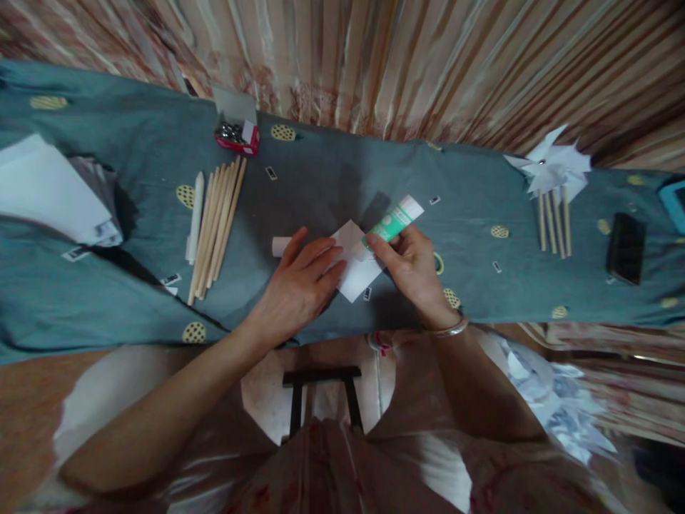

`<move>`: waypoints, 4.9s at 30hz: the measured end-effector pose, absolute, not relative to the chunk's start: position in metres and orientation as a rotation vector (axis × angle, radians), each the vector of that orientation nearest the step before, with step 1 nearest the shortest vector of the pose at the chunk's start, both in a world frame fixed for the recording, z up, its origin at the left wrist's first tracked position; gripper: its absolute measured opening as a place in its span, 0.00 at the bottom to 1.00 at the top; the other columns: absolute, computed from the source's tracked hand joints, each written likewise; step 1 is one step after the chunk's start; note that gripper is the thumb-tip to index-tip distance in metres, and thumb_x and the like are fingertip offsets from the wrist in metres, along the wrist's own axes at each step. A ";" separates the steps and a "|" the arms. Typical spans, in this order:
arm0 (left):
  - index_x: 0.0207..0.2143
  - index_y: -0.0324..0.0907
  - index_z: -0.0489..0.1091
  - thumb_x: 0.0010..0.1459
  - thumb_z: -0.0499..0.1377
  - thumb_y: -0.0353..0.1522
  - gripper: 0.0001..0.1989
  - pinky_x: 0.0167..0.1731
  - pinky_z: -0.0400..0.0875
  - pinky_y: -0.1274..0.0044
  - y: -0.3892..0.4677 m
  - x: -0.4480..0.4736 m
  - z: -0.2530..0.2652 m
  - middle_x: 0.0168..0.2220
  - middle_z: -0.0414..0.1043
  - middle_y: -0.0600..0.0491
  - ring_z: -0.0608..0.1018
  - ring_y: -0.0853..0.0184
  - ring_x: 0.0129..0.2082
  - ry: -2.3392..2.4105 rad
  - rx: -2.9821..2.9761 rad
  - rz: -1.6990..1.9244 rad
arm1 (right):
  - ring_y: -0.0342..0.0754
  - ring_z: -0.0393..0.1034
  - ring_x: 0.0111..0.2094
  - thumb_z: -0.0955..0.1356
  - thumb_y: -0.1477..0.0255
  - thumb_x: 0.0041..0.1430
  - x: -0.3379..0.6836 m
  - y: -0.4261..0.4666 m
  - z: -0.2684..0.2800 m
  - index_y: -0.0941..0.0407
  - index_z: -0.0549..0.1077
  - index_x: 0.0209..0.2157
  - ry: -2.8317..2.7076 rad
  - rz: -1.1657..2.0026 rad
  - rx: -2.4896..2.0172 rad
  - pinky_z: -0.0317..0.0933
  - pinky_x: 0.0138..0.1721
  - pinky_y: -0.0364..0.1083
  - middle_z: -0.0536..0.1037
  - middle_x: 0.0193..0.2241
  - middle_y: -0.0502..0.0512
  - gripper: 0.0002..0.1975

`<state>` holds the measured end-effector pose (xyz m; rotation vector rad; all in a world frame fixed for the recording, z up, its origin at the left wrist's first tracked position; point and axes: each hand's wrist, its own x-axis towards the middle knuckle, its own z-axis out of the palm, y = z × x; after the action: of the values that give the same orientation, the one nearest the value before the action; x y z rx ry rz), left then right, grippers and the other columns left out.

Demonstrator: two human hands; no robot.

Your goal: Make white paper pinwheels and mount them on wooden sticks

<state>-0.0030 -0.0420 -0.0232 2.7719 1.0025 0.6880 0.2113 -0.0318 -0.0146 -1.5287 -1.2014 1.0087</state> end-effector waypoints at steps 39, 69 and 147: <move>0.60 0.47 0.68 0.64 0.61 0.40 0.23 0.66 0.55 0.47 -0.059 0.005 -0.044 0.70 0.56 0.41 0.56 0.44 0.71 0.961 2.585 0.485 | 0.47 0.69 0.28 0.70 0.52 0.60 0.199 -0.046 -0.001 0.52 0.69 0.38 -1.745 0.661 -1.690 0.65 0.34 0.48 0.74 0.27 0.48 0.18; 0.62 0.47 0.66 0.66 0.58 0.43 0.24 0.66 0.55 0.48 -0.058 0.005 -0.043 0.70 0.55 0.39 0.55 0.43 0.72 0.969 2.618 0.455 | 0.52 0.72 0.34 0.70 0.53 0.61 0.202 -0.056 0.003 0.51 0.69 0.35 -1.903 0.593 -1.682 0.66 0.40 0.50 0.75 0.30 0.53 0.16; 0.60 0.46 0.68 0.64 0.61 0.42 0.23 0.66 0.55 0.48 -0.058 0.005 -0.041 0.69 0.58 0.40 0.57 0.41 0.71 0.969 2.615 0.457 | 0.49 0.72 0.29 0.69 0.53 0.61 0.203 -0.050 -0.002 0.51 0.68 0.36 -1.905 0.612 -1.611 0.67 0.34 0.48 0.74 0.27 0.49 0.16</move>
<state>0.0054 -0.0585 -0.0408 2.6155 0.9692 0.4568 0.2026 -0.0498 -0.0015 -1.6113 -1.9046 0.6117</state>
